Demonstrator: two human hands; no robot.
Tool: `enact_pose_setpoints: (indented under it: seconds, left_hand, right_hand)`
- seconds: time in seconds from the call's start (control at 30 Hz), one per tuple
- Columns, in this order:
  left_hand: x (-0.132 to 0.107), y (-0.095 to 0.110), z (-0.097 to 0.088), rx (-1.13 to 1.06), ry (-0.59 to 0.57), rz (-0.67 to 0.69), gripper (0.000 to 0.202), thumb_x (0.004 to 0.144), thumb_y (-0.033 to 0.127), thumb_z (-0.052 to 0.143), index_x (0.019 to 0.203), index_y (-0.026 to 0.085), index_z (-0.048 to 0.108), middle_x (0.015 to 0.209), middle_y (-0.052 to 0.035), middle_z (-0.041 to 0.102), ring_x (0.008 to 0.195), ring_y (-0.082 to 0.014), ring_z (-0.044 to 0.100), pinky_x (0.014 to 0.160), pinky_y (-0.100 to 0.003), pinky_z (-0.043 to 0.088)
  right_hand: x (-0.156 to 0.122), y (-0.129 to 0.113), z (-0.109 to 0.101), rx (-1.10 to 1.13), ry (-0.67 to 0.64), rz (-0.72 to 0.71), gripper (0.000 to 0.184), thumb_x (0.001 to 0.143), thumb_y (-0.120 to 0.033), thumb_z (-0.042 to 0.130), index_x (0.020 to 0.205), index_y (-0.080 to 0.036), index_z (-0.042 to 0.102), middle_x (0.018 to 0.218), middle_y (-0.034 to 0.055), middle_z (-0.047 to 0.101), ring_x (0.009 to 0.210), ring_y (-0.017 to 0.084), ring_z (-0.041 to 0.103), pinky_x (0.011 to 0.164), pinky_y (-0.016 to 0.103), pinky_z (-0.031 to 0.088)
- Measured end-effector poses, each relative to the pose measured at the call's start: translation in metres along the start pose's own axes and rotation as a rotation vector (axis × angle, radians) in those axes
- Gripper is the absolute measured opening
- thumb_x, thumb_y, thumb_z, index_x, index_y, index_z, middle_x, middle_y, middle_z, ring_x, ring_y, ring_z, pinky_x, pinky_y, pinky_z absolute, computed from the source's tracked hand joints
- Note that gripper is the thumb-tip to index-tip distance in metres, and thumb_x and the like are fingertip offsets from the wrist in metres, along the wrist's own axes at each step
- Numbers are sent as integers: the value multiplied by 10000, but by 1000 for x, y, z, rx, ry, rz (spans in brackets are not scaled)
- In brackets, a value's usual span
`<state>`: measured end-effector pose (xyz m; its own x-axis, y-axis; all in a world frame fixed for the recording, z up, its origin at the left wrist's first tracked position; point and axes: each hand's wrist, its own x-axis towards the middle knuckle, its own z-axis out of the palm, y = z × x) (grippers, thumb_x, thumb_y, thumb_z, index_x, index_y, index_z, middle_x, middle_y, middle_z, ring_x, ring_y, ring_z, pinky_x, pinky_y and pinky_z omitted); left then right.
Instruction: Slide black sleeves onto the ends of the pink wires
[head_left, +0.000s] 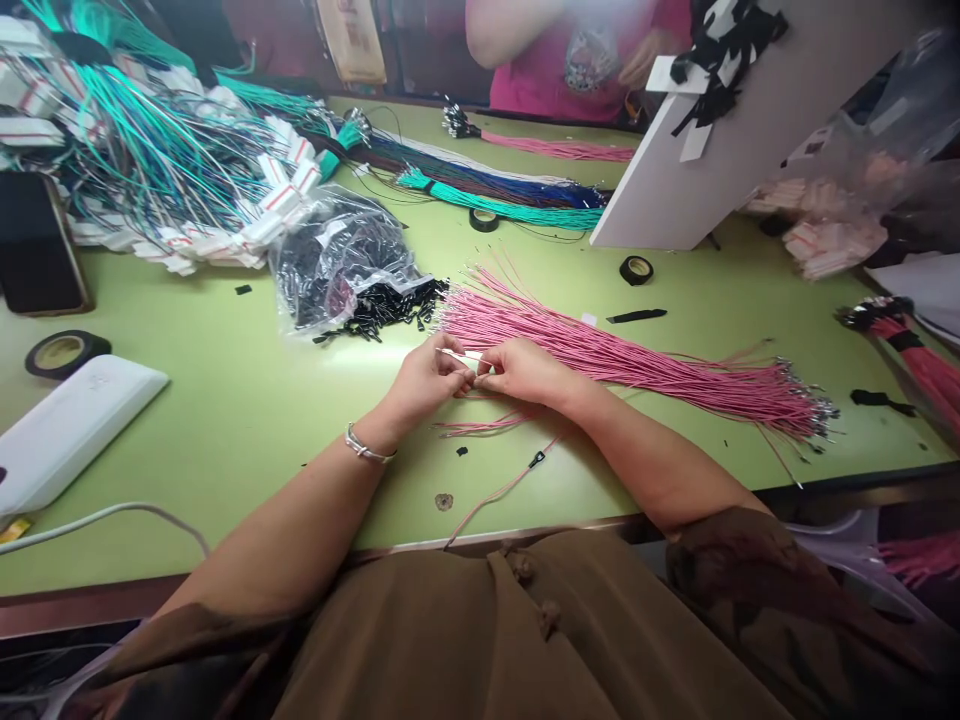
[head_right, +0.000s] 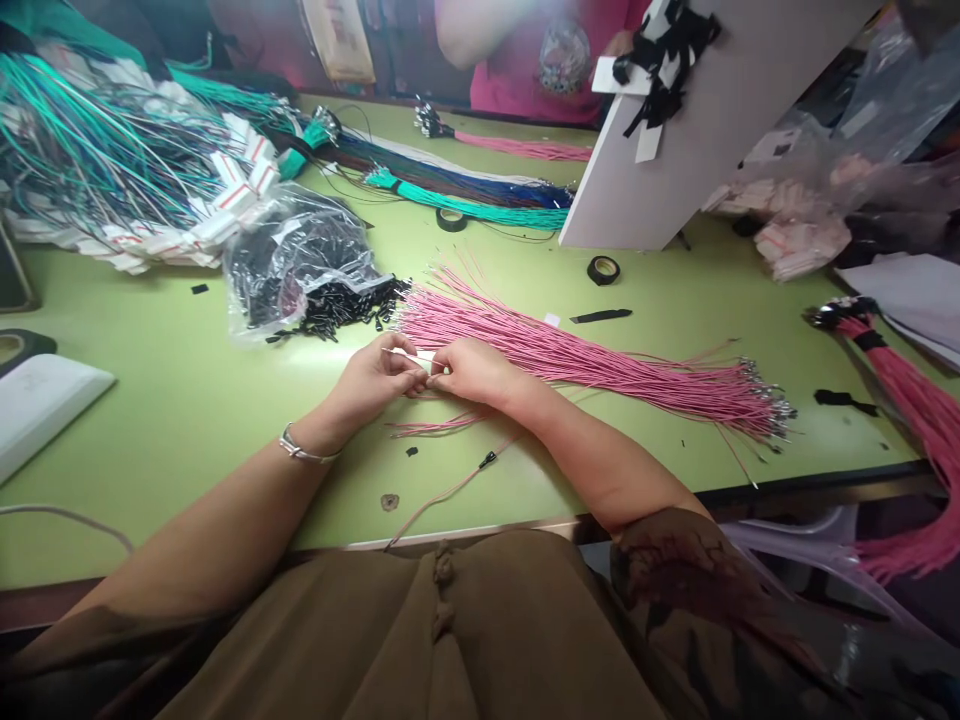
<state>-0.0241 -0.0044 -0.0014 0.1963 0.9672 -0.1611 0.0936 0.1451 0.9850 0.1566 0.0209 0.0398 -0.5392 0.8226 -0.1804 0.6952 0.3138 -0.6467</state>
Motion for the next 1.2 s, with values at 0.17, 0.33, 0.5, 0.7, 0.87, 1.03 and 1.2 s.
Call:
enact_pose_setpoints:
  seconds: [0.17,0.33,0.5,0.7,0.87,1.03,1.2]
  left_hand:
    - [-2,2,-5,152,-94,36,117,647,196,719,752,185,669,621,-13,689,559,-140,608,566,-244,472]
    - [-15,24,-5,493,-443,113,103,675,202,684,710,221,780,700,-30,706,635,-160,596,618,-266,453]
    - [-11,33,-28,732,-335,231,128,725,241,655,638,223,748,663,-42,633,654,-175,545,662,-290,429]
    - [14,6,-97,963,377,225,180,734,108,593,739,202,746,770,-83,575,833,-257,554,800,-366,443]
    - [20,-1,-108,1089,321,239,157,785,131,568,731,177,709,812,-87,519,921,-274,539,825,-372,441]
    - [17,5,-92,1179,283,250,166,821,107,510,753,159,653,839,-125,557,899,-290,544,830,-400,438]
    - [11,15,-69,851,446,309,227,847,101,502,976,145,684,898,-103,646,916,-248,580,906,-396,449]
  right_hand:
    - [-9,9,-25,-148,-215,69,70,663,-172,678,603,-192,707,436,-31,534,417,88,377,494,283,225]
    - [-10,25,-48,-8,-355,59,143,626,-213,742,763,-197,779,553,-21,619,477,107,471,510,273,300]
    - [8,25,-11,259,-55,-45,302,752,-356,659,967,-158,736,696,-9,639,593,107,506,579,247,372]
    - [11,28,11,363,-18,18,270,789,-359,595,851,-129,721,645,3,655,493,72,454,545,230,369]
    - [11,30,9,341,10,21,258,781,-352,601,807,-124,718,639,15,666,483,68,464,519,217,356]
    - [11,27,14,399,33,58,217,769,-320,605,765,-122,694,597,9,639,484,73,488,500,206,370]
    - [8,21,16,457,82,112,249,765,-347,619,834,-123,702,481,-28,555,416,78,452,440,203,326]
